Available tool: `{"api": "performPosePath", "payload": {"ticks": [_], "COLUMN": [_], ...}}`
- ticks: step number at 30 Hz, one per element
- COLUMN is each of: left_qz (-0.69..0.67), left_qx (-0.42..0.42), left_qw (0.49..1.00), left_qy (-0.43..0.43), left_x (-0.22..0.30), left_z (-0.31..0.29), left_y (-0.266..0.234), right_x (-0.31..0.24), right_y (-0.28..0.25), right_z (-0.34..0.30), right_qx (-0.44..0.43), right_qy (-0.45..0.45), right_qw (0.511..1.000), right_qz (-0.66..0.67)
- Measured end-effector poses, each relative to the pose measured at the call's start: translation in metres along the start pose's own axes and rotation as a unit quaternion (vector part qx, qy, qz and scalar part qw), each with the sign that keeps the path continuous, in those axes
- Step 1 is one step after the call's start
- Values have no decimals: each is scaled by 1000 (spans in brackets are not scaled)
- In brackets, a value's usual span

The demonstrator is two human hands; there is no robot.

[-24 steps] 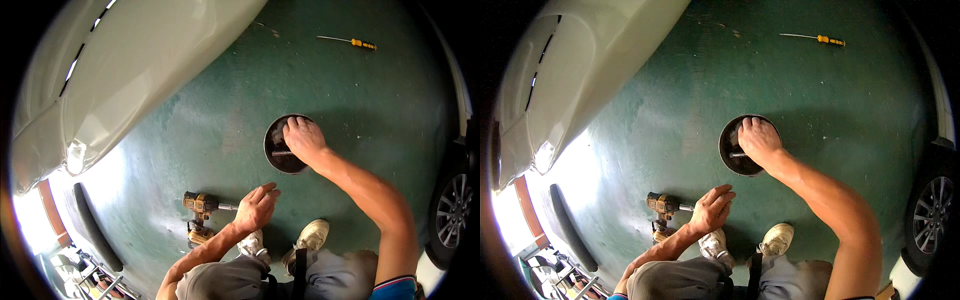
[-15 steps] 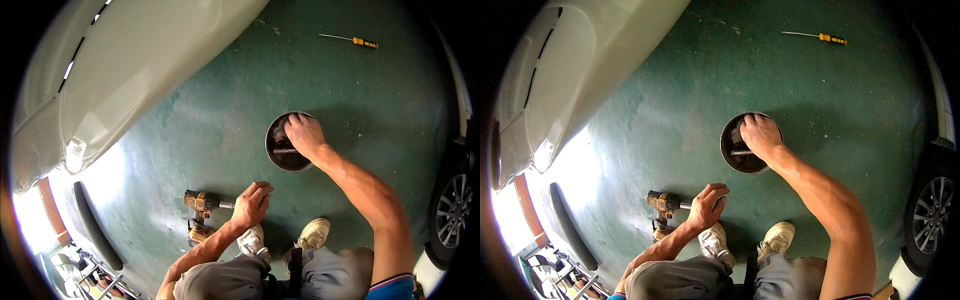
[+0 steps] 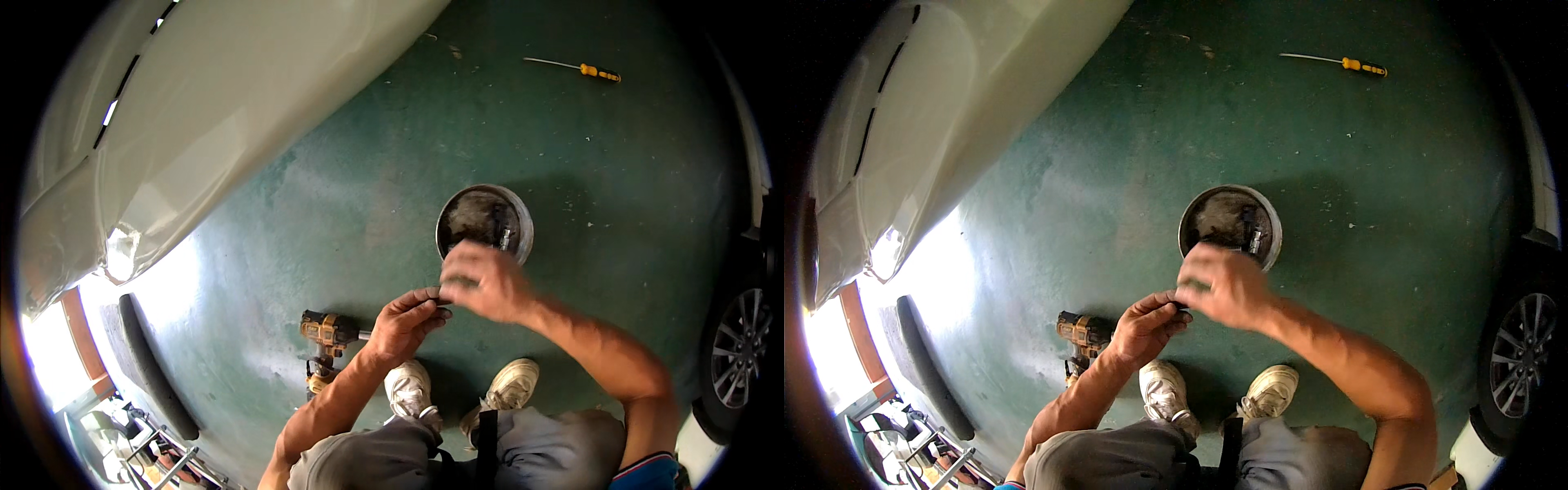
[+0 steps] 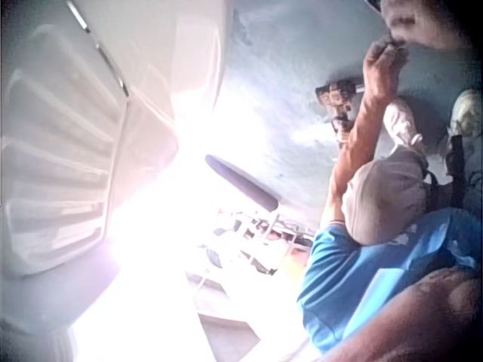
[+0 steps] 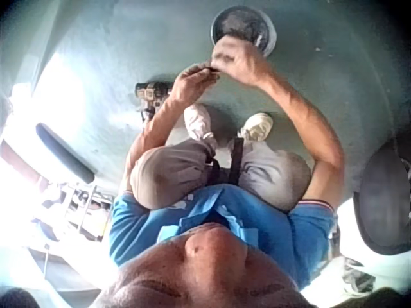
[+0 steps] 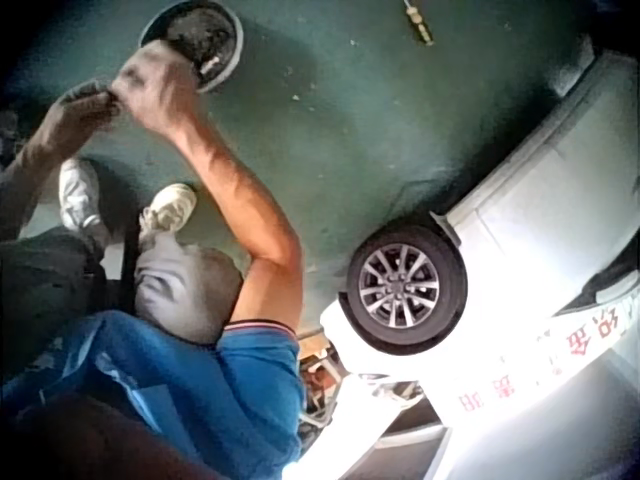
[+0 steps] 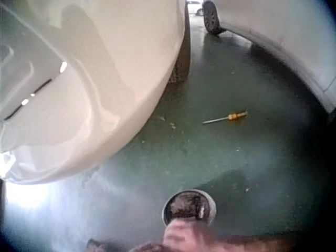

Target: The person installs a white car bumper onto the front of a white vehicle. They align the bumper, insert fasteners by hand into the grille and headlight areas, and secure the bumper in place.

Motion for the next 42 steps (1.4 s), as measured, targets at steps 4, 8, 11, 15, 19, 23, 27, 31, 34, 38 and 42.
{"api": "performPosePath", "payload": {"ticks": [4, 8, 11, 15, 19, 23, 27, 31, 34, 38, 42], "left_qz": [57, 108, 105, 105, 54, 57, 56, 69, 44, 28, 32], "left_qx": [37, 52, 61, 87, 70, 41, 32, 6, -17, -18, -17], "left_qw": [998, 992, 992, 990, 995, 993, 991, 991, 994, 991, 988], "left_qy": [9, 27, 45, 43, 55, 100, 121, 112, 101, 130, 147], "left_x": [-2, -2, 3, 8, 16, 22, 27, 30, 35, 43, 49], "left_z": [4, 0, -8, -11, -14, -13, -14, -18, -23, -27, -28], "left_y": [-9, -8, -11, -17, -8, -2, 2, 13, 18, 12, 21], "right_x": [50, 85, 89, 86, 71, 72, 73, 75, 54, 9, -18], "right_y": [-16, 3, 14, 22, 30, 27, 30, 27, 5, -35, -24], "right_z": [30, 40, 46, 45, 41, 34, 39, 44, 51, 45, 7], "right_qx": [21, -38, -67, -103, -119, -98, -120, -151, -30, 78, -13], "right_qy": [2, 7, 24, -25, -67, -47, -68, -82, -96, -7, 130], "right_qw": [973, 945, 941, 919, 891, 880, 883, 882, 929, 996, 986], "right_qz": [-228, -326, -332, -379, -433, -462, -449, -440, -356, -43, 104]}}
Point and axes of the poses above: each hand's wrist, its own z-axis towards the middle knuckle, its own y-axis out of the palm, x = y × z, the point moved 9 cm from there along z, towards the middle knuckle, and after that the axes turned 11 degrees about x, right-handed, at the moved point
